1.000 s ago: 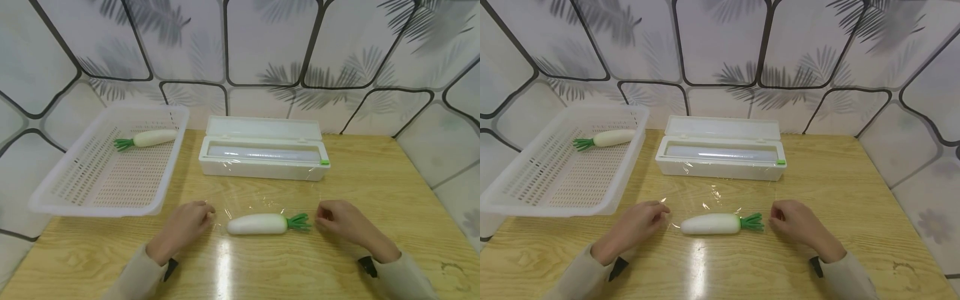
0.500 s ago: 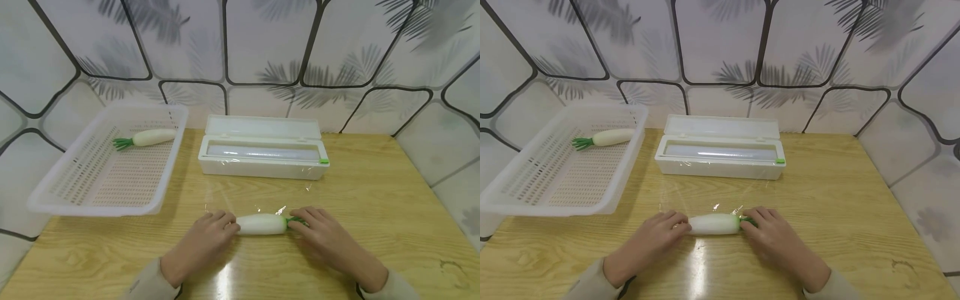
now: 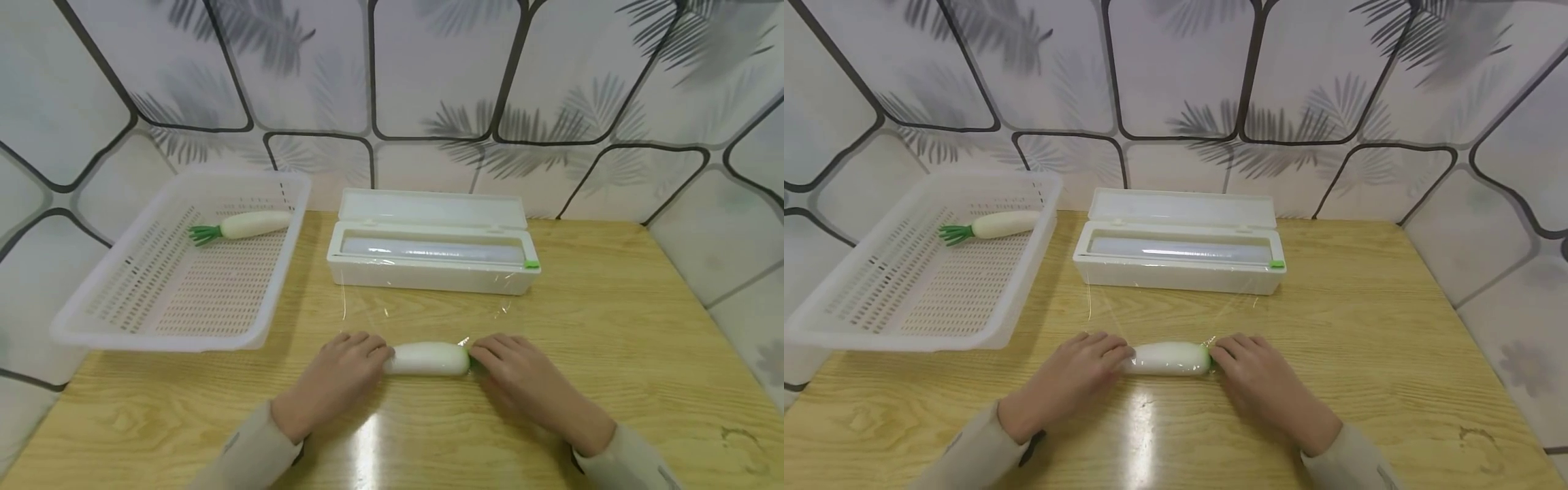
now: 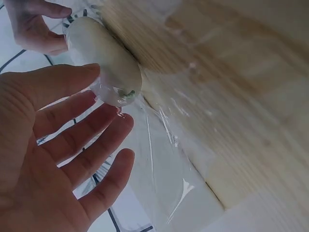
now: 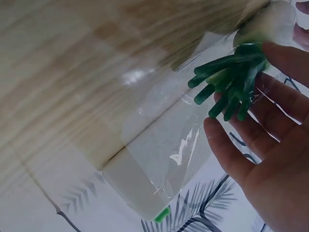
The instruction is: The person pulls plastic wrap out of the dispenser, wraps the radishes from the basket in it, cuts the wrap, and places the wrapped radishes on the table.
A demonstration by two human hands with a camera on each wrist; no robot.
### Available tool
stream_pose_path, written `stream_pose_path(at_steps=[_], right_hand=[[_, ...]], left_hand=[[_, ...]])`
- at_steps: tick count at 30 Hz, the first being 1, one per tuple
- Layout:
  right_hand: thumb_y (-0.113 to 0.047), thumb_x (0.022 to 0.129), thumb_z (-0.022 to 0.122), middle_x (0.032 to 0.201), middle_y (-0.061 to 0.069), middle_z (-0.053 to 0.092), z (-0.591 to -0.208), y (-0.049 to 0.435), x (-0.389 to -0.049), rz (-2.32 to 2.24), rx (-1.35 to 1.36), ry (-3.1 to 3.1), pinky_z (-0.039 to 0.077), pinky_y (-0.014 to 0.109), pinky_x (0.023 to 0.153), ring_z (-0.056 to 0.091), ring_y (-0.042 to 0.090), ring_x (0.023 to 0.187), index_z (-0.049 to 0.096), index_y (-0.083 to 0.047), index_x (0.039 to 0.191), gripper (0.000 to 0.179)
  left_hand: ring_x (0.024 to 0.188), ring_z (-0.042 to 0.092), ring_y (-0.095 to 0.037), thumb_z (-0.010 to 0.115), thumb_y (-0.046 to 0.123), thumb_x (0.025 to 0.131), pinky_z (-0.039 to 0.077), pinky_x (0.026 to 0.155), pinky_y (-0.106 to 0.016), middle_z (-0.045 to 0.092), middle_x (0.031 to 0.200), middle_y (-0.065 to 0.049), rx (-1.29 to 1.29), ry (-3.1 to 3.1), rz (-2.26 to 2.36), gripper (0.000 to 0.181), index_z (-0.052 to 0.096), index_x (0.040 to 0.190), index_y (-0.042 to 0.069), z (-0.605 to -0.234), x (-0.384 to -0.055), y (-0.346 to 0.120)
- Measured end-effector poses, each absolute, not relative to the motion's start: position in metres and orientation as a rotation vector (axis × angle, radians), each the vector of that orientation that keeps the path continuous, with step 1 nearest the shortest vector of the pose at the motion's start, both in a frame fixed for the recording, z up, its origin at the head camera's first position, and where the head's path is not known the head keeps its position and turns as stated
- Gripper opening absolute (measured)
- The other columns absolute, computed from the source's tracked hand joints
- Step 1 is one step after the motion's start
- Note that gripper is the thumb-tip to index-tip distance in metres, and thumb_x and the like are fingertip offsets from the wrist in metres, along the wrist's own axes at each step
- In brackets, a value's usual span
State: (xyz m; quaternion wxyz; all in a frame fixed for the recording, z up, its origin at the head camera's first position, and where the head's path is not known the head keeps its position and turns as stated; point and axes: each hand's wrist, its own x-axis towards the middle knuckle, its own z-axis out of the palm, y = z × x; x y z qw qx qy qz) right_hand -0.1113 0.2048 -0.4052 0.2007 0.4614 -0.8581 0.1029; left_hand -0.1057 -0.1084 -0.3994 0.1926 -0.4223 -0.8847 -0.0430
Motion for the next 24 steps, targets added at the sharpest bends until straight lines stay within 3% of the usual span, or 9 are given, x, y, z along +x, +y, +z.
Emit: stream_pose_path(at_steps=[6, 13, 24], right_hand=[[-0.004, 0.072, 0.086, 0.095, 0.006, 0.07, -0.406, 0.202, -0.118, 0.38, 1.261, -2.433, 0.058, 0.04, 0.071, 0.068, 0.022, 0.085, 0.071, -0.003, 0.099, 0.031], [-0.001, 0.073, 0.087, 0.094, 0.005, 0.071, -0.404, 0.209, -0.124, 0.541, 1.321, -2.477, 0.06, 0.033, 0.069, 0.069, 0.018, 0.083, 0.071, -0.004, 0.099, 0.031], [0.008, 0.08, 0.079, 0.099, 0.0, 0.072, -0.402, 0.22, -0.137, 0.876, 1.415, -2.541, 0.059, 0.032, 0.072, 0.068, 0.013, 0.088, 0.071, -0.009, 0.098, 0.026]], left_hand=[[0.088, 0.067, -0.016, 0.081, 0.015, 0.086, 0.056, 0.073, -0.029, 0.072, 0.099, -0.001, -1.189, -2.5, -0.22, 0.016, 0.072, 0.099, 0.012, -0.399, -0.113, -0.107], [0.077, 0.064, -0.013, 0.082, 0.009, 0.085, 0.051, 0.063, -0.024, 0.071, 0.089, 0.002, -1.177, -2.547, -0.4, 0.014, 0.069, 0.088, 0.011, -0.399, -0.118, -0.106], [0.079, 0.066, -0.014, 0.08, 0.008, 0.086, 0.052, 0.072, -0.031, 0.072, 0.087, 0.001, -1.112, -2.66, -0.681, 0.009, 0.071, 0.086, 0.01, -0.397, -0.13, -0.107]])
